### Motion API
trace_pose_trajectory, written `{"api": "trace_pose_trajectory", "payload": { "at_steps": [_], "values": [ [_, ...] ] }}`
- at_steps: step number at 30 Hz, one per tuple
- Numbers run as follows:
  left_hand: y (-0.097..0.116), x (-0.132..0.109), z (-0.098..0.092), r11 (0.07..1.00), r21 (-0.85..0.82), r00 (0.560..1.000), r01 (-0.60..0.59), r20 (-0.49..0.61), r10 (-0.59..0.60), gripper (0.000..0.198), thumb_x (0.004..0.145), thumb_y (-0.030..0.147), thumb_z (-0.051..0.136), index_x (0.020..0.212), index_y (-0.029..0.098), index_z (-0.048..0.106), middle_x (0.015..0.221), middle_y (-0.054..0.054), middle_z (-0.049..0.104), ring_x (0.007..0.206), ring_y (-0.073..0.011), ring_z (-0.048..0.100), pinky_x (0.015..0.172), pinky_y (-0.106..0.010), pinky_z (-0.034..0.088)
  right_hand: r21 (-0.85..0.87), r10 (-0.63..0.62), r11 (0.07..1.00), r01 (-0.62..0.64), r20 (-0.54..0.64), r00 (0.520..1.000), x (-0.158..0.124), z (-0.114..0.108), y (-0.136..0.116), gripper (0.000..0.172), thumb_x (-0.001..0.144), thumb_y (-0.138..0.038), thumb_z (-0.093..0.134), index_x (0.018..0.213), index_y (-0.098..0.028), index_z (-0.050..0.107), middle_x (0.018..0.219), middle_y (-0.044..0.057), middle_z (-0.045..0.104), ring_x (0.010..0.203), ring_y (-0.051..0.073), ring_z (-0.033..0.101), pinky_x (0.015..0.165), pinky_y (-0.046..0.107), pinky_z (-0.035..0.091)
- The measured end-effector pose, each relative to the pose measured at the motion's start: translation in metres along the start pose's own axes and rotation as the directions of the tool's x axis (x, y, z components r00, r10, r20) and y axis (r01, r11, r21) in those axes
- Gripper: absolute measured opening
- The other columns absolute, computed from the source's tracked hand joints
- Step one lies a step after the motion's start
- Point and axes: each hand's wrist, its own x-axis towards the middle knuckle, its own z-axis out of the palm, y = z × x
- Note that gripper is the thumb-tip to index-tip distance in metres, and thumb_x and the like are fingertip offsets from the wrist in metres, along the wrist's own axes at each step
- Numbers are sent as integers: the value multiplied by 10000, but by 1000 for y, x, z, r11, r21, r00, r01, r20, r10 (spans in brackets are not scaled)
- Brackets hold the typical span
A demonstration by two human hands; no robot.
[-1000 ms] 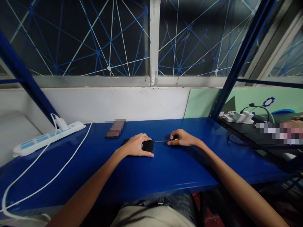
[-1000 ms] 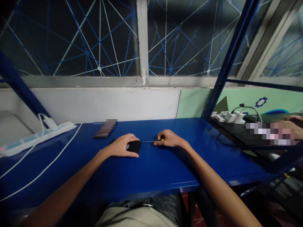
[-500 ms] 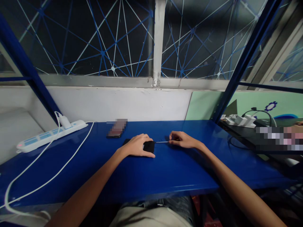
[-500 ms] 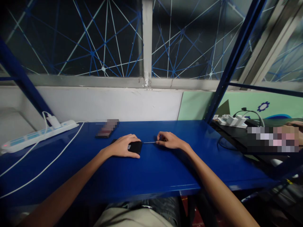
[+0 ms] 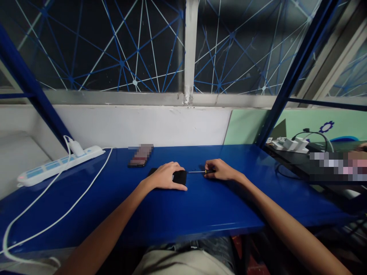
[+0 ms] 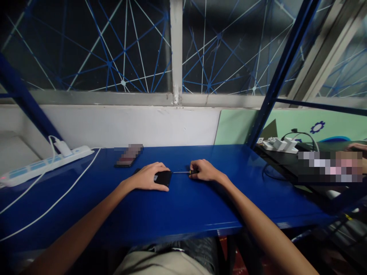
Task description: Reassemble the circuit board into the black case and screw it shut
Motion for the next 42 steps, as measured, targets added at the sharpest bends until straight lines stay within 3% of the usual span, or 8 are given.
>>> {"api": "trace_pose_trajectory", "payload": {
  "at_steps": [8,13,17,22,30,37,42],
  "values": [
    [0,0,0,1000,6,1000,-7,-10,7,739,644,769,635,1189,269,619,1132,-74,604,1029,-305,566,813,-360,436,107,-15,994,13,23,1000,-3,-7,-2,202,860,-332,540,883,-163,648,683,-3,610,584,114,493,563,239,335],
    [0,0,0,1000,5,1000,0,-1,0,749,647,771,634,1205,272,612,1152,-75,598,1043,-306,558,806,-357,436,77,-23,997,20,43,999,-1,-9,2,277,779,-430,667,803,-155,684,722,19,639,627,133,516,585,254,351],
    [0,-1,0,1000,8,1000,1,-3,-1,743,656,767,633,1221,286,601,1157,-69,594,1053,-304,555,819,-356,435,97,-26,995,25,13,1000,0,-4,3,268,720,-402,727,772,-164,616,685,-14,579,603,119,477,564,238,336],
    [-1,-1,2,1000,5,1000,-3,-7,3,761,649,754,655,1251,295,579,1166,-65,590,1070,-304,551,841,-358,437,102,-13,995,10,30,999,-1,2,1,229,715,-303,716,815,-186,547,657,-44,550,571,103,455,534,216,319],
    [-2,0,4,1000,-1,1000,-16,-15,16,747,657,721,676,1246,272,584,1189,-77,594,1075,-306,551,878,-387,431,139,-31,990,25,44,999,-1,-2,1,251,849,-390,572,849,-147,636,655,-2,583,573,112,470,532,227,311],
    [-1,0,3,1000,1,1000,-21,-19,21,735,662,726,667,1237,275,589,1186,-77,598,1076,-309,555,870,-389,440,85,-20,996,12,94,995,2,-4,7,355,739,-508,690,725,-154,657,607,-31,536,543,104,427,520,233,281],
    [-2,0,4,1000,5,1000,-19,-18,19,748,660,734,661,1243,272,585,1185,-75,599,1071,-303,558,891,-394,435,112,-38,993,34,33,999,1,1,7,290,704,-409,733,726,-173,567,618,-51,502,563,101,422,539,221,286]
  ]
}}
